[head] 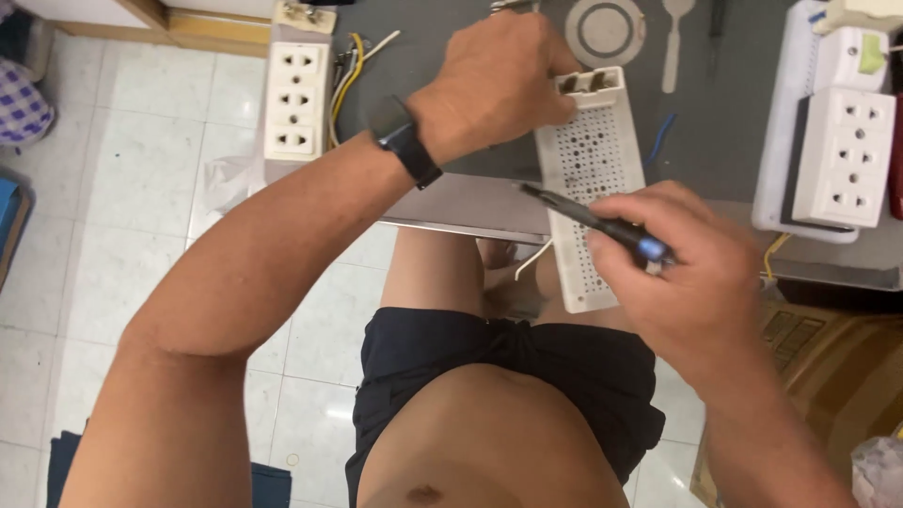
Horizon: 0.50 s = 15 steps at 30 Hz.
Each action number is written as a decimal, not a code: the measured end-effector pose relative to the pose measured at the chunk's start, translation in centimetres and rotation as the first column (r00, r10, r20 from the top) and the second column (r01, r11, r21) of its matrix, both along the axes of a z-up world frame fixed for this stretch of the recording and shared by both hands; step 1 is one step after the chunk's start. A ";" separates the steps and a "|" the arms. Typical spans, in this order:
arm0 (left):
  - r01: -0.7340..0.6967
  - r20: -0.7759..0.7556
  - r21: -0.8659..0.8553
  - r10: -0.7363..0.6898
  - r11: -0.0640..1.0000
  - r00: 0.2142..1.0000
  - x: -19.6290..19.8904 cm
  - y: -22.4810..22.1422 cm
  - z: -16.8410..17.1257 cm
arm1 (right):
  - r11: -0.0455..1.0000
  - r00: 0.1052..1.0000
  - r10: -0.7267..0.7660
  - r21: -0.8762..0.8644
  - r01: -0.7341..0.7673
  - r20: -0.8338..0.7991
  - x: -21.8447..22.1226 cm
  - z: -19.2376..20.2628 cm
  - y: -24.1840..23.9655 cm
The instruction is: Wiring a white electrical component by connecting wires to brass terminals using a screwdriver.
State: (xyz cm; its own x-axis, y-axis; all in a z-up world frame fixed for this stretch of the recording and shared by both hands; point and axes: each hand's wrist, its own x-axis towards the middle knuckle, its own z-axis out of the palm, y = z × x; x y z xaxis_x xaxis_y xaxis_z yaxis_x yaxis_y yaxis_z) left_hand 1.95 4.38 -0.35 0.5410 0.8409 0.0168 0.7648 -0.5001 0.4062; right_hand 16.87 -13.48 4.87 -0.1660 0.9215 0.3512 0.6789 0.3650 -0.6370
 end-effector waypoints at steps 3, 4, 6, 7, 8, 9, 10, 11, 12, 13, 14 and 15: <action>-0.042 0.018 -0.036 0.043 0.998 0.999 -0.1 -0.4 -0.2 | 0.999 0.993 -0.029 0.013 0.031 -0.112 -1.1 -1.5 0.4; -0.029 0.091 -0.016 0.030 0.999 0.995 -0.1 -0.5 -0.2 | 0.996 0.997 -0.016 0.081 0.022 -0.073 -1.0 -2.2 0.6; -0.021 0.167 0.012 0.018 1.000 0.986 -0.1 -0.5 -0.2 | 0.988 1.000 -0.001 0.153 0.006 -0.031 -1.2 -2.9 1.0; -0.014 0.164 0.002 0.013 1.000 0.986 -0.2 -0.5 -0.2 | 0.979 1.000 0.001 0.206 0.001 -0.013 -1.4 -3.2 1.1; -0.006 0.160 -0.009 0.008 1.000 0.987 -0.3 -0.6 -0.2 | 0.966 1.000 0.003 0.258 -0.004 0.005 -1.6 -3.4 1.1; -0.011 0.161 -0.006 0.012 1.000 0.987 -0.3 -0.6 -0.2 | 0.965 1.000 0.008 0.261 -0.009 0.006 -1.7 -3.6 1.2; -0.017 0.145 -0.032 0.022 0.999 0.989 -0.3 -0.6 -0.1 | 0.960 1.000 0.005 0.280 -0.012 0.024 -1.8 -3.8 1.2; -0.020 0.128 -0.059 0.027 0.998 0.991 -0.2 -0.7 0.0 | 0.955 0.999 -0.002 0.297 -0.011 0.042 -1.8 -4.0 1.2; -0.020 0.129 -0.059 0.028 0.998 0.991 -0.3 -0.7 -0.1 | 0.955 0.999 -0.001 0.297 -0.012 0.042 -1.9 -4.0 1.3; -0.016 0.129 -0.046 0.021 0.999 0.991 -0.3 -0.7 -0.1 | 0.956 0.999 -0.005 0.295 -0.006 0.039 -2.0 -4.0 1.4; -0.011 0.129 -0.033 0.015 0.999 0.992 -0.3 -0.6 -0.2 | 0.956 0.999 -0.010 0.292 -0.001 0.036 -2.0 -3.9 1.5; -0.009 0.130 -0.033 0.013 0.999 0.991 -0.3 -0.7 -0.3 | 0.956 0.999 -0.012 0.293 0.001 0.037 -2.0 -3.9 1.6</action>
